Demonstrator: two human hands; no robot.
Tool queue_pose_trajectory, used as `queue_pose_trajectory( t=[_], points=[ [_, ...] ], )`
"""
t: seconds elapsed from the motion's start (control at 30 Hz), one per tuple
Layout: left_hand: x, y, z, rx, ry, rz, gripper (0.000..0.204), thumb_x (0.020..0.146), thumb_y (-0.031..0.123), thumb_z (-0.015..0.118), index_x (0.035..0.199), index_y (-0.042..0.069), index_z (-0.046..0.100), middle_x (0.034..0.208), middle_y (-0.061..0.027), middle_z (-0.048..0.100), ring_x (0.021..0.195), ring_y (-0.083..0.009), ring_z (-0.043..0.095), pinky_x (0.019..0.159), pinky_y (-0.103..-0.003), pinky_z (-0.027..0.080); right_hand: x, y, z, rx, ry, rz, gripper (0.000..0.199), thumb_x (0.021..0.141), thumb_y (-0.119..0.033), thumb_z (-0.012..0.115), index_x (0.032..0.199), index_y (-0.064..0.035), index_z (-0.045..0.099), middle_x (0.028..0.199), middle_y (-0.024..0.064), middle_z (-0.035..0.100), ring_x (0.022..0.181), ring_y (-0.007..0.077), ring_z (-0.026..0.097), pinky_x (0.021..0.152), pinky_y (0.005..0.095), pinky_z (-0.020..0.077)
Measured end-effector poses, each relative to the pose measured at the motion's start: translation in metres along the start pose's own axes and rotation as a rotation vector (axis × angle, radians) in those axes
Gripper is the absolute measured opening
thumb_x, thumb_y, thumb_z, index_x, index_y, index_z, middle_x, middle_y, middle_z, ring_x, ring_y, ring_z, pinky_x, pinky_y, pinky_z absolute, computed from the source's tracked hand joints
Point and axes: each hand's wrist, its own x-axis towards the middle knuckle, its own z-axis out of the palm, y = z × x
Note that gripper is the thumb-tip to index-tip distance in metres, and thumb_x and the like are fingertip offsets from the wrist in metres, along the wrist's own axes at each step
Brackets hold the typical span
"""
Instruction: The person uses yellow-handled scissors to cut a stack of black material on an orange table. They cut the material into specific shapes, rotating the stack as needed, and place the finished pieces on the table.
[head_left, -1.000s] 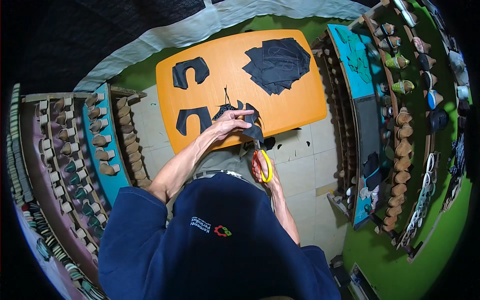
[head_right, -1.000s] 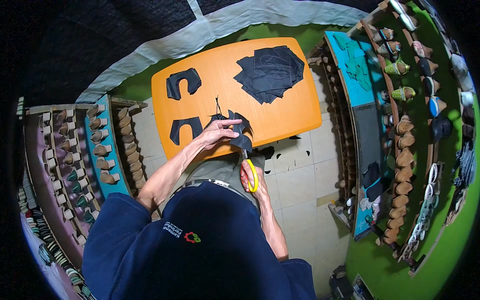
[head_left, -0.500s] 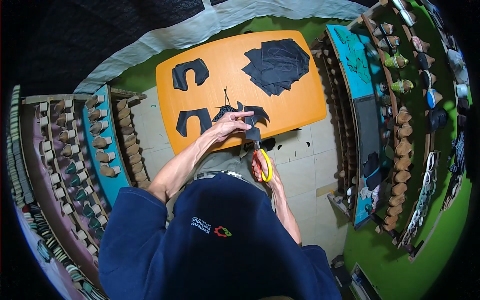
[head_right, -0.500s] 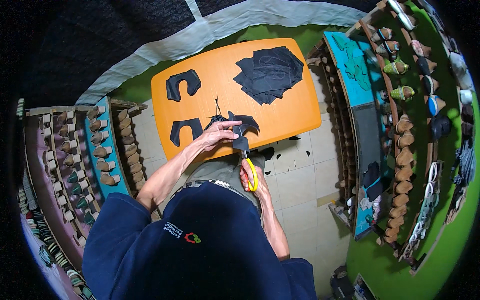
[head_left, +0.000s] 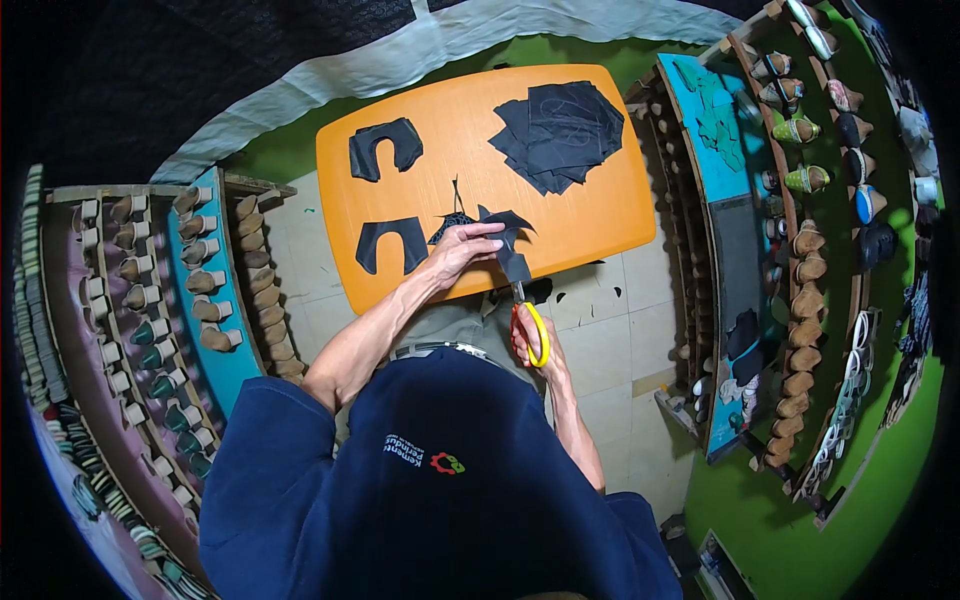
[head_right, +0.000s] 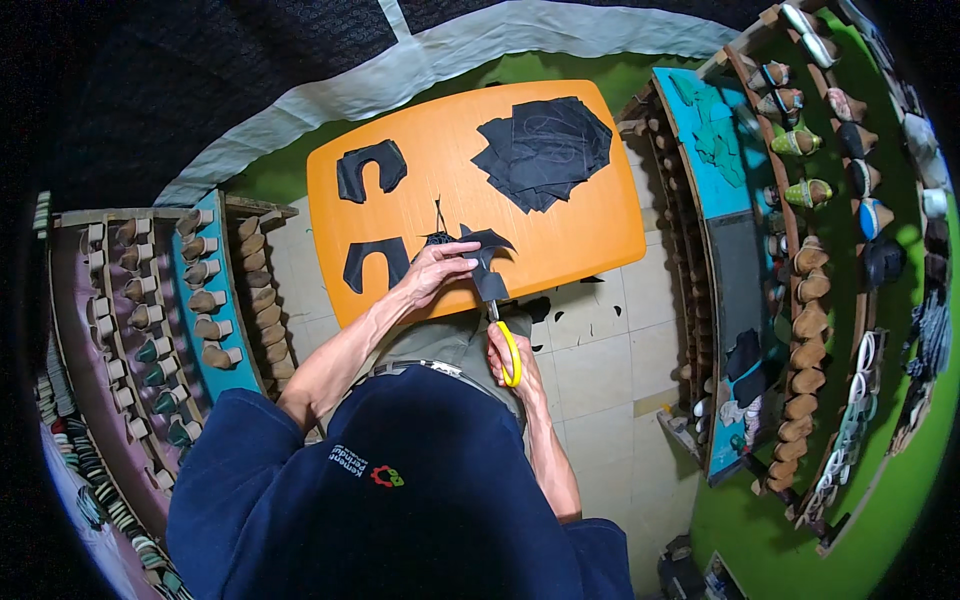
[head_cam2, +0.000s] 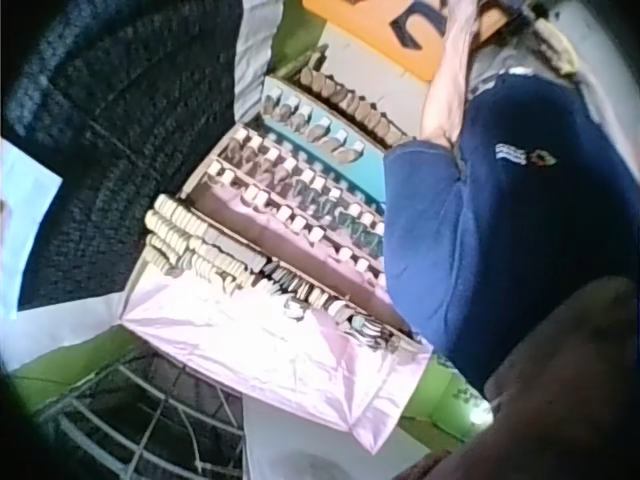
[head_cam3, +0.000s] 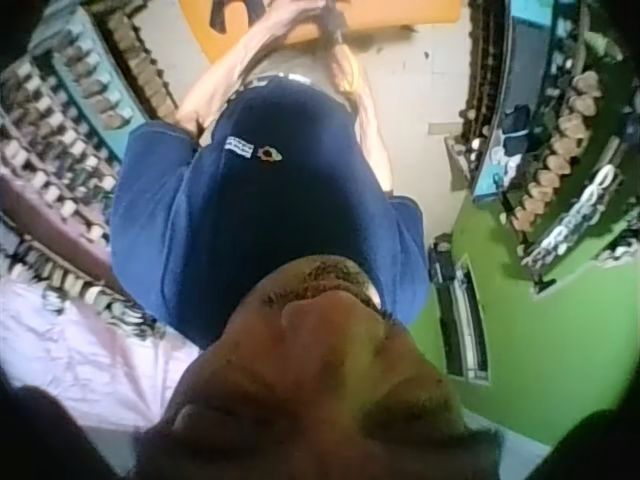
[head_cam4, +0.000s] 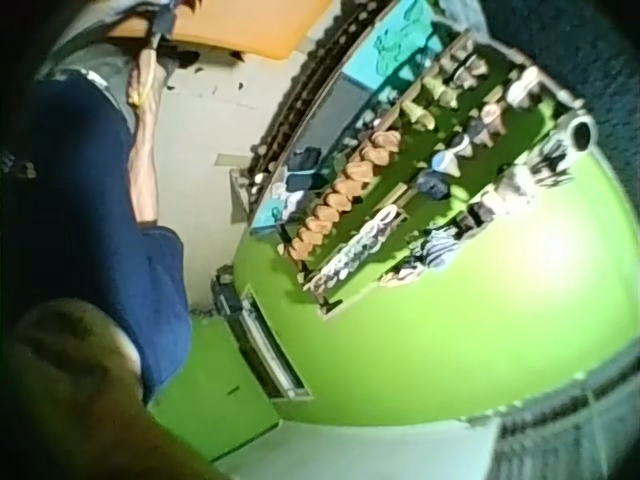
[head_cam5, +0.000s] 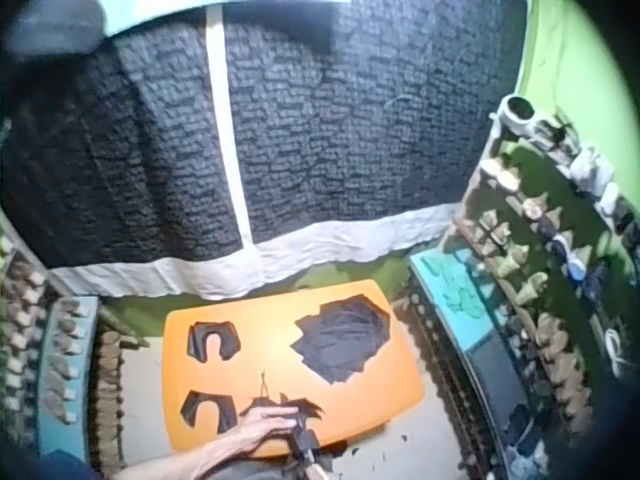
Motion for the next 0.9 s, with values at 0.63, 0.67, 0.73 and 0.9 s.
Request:
queue_pose_trajectory(
  t=[0.63, 0.67, 0.73, 0.9],
  points=[
    [0.006, 0.037, -0.009, 0.243, -0.344, -0.188, 0.058, 0.084, -0.002, 0.073, 0.140, 0.003, 0.057, 0.093, -0.0045, 0.070, 0.077, -0.0108, 0.066, 0.074, -0.023, 0.055, 0.007, 0.003, -0.015, 0.091, -0.291, 0.000, 0.060, 0.100, -0.063, 0.046, 0.086, -0.0049, 0.054, 0.058, 0.0000, 0.045, 0.045, 0.0106, 0.042, 0.041, 0.0257, 0.0358],
    [0.007, 0.038, -0.010, 0.257, -0.364, -0.194, 0.059, 0.084, -0.002, 0.073, 0.140, 0.003, 0.057, 0.093, -0.0041, 0.070, 0.077, -0.0108, 0.066, 0.074, -0.023, 0.055, 0.008, 0.003, -0.015, 0.086, -0.281, 0.019, 0.059, 0.099, -0.063, 0.048, 0.086, -0.0054, 0.053, 0.058, -0.0003, 0.045, 0.045, 0.0103, 0.043, 0.042, 0.0255, 0.0366],
    [0.008, 0.037, -0.011, 0.260, -0.365, -0.188, 0.059, 0.084, -0.003, 0.073, 0.140, 0.003, 0.057, 0.092, -0.0040, 0.069, 0.077, -0.0108, 0.066, 0.075, -0.023, 0.056, 0.009, 0.003, -0.015, 0.070, -0.265, 0.033, 0.059, 0.099, -0.063, 0.048, 0.085, -0.0059, 0.053, 0.058, -0.0005, 0.045, 0.045, 0.0102, 0.042, 0.042, 0.0256, 0.0363],
    [0.007, 0.038, -0.008, 0.262, -0.346, -0.161, 0.060, 0.083, -0.004, 0.072, 0.141, 0.003, 0.056, 0.090, -0.0045, 0.069, 0.078, -0.0110, 0.067, 0.078, -0.023, 0.057, 0.008, 0.000, -0.013, 0.025, -0.222, 0.032, 0.061, 0.099, -0.066, 0.045, 0.085, -0.0063, 0.053, 0.057, -0.0004, 0.044, 0.043, 0.0103, 0.040, 0.040, 0.0262, 0.0332]
  ],
)
